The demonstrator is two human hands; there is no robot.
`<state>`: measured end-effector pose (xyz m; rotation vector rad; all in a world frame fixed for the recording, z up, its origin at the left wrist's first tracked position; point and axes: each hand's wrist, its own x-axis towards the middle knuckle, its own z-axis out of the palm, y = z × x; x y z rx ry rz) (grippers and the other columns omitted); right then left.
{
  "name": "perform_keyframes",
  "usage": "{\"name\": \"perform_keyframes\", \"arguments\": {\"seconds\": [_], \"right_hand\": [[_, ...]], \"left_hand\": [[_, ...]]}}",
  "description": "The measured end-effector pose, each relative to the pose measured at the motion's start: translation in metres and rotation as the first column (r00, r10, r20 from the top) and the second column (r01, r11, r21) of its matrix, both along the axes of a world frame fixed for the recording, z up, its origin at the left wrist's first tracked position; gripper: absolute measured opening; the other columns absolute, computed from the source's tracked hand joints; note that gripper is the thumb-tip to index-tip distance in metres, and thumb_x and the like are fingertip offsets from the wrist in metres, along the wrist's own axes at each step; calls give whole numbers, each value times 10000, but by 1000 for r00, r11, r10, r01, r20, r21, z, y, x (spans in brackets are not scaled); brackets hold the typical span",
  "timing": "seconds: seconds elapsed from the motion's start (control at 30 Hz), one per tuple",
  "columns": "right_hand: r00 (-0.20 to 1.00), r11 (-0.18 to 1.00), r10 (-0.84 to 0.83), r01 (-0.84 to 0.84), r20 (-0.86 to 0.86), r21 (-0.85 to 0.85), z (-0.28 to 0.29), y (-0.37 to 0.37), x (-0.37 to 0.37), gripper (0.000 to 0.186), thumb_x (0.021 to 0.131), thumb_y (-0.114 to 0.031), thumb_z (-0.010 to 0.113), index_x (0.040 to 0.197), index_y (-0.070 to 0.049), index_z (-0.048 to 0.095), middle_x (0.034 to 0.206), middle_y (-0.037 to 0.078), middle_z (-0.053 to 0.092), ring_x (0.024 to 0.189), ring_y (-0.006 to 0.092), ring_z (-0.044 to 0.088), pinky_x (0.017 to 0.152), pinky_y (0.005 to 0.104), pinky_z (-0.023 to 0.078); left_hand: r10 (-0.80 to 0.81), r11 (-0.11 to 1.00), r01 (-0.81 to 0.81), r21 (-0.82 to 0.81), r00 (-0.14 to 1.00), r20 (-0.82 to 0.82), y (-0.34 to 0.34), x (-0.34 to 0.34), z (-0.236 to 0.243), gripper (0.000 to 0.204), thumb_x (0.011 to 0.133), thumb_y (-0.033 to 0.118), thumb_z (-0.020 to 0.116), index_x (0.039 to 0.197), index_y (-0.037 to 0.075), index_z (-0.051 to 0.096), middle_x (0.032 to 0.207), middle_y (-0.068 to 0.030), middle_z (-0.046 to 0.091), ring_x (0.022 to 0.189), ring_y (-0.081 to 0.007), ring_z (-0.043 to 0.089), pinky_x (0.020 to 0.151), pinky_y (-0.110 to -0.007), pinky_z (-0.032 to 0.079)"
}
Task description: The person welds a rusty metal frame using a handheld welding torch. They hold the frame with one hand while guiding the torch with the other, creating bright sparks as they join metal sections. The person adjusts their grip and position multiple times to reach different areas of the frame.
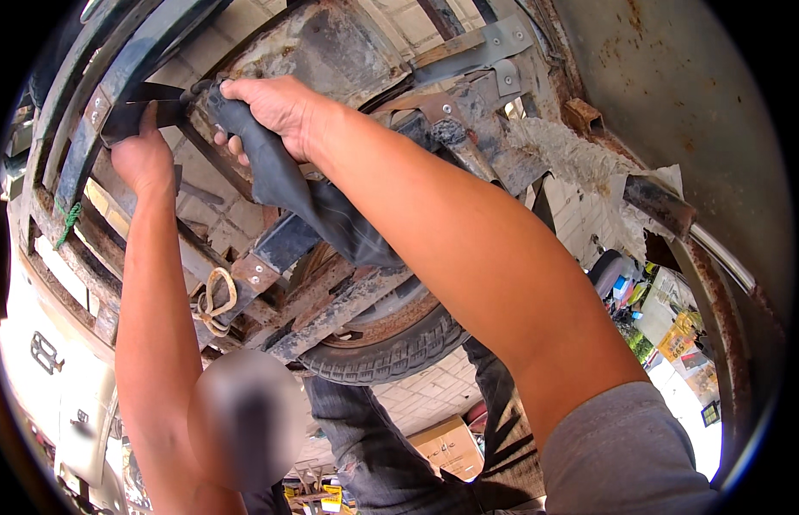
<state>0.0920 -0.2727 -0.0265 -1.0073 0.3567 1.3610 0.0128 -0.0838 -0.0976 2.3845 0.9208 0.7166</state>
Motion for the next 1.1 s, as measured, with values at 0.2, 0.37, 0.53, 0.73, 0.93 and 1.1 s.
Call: {"name": "perform_keyframes", "arguments": {"seconds": [0.2, 0.37, 0.53, 0.73, 0.93, 1.1], "right_hand": [[999, 1000, -2, 2, -38, -1, -6, 0, 2, 333, 948, -305, 480, 1074, 1, 517, 868, 175, 617, 556, 135, 557, 486, 288, 484], [999, 997, 39, -38, 2, -69, 0, 5, -3, 318, 945, -302, 484, 1046, -2, 520, 862, 170, 614, 544, 134, 555, 484, 293, 479], [999, 996, -11, 14, 30, -92, 6, 0, -3, 313, 947, -294, 470, 1044, 0, 516, 855, 163, 609, 538, 139, 555, 489, 297, 478], [999, 999, -9, 10, 36, -53, 1, 0, -3, 323, 947, -301, 470, 1045, 2, 517, 859, 159, 610, 541, 137, 557, 482, 282, 472], [999, 998, -10, 12, 36, -62, 3, 1, -3, 325, 944, -300, 480, 1050, 5, 518, 845, 163, 611, 539, 131, 553, 477, 280, 473], [1000, 999, -10, 11, 19, -52, 4, 2, -2, 328, 948, -299, 471, 1057, 7, 516, 850, 168, 617, 536, 127, 548, 481, 280, 473]], "left_hand": [[20, 998, -18, -54, 999, 33, -3, 1, 3, 278, 807, 275, 684, 935, 28, 683, 926, -117, 692, 836, -302, 651, 746, -363, 486], [17, 995, -22, -96, 999, -49, -1, -1, 3, 313, 820, 299, 675, 1009, 49, 669, 980, -124, 684, 895, -311, 641, 783, -376, 477], [46, 991, -57, -118, 995, -91, -2, 0, 5, 312, 828, 301, 668, 1031, 64, 665, 997, -126, 680, 918, -316, 634, 798, -387, 472], [11, 994, -14, -107, 999, -30, -2, 0, 4, 295, 824, 285, 671, 1020, 64, 669, 990, -124, 682, 912, -312, 635, 798, -383, 471], [17, 995, -21, -93, 999, -46, -1, -1, 2, 284, 824, 278, 672, 1009, 62, 673, 988, -115, 685, 901, -303, 639, 797, -377, 474], [7, 999, -6, -46, 1000, 23, -1, 1, 3, 271, 803, 265, 683, 959, 44, 679, 925, -122, 690, 847, -299, 649, 749, -364, 485]]}}
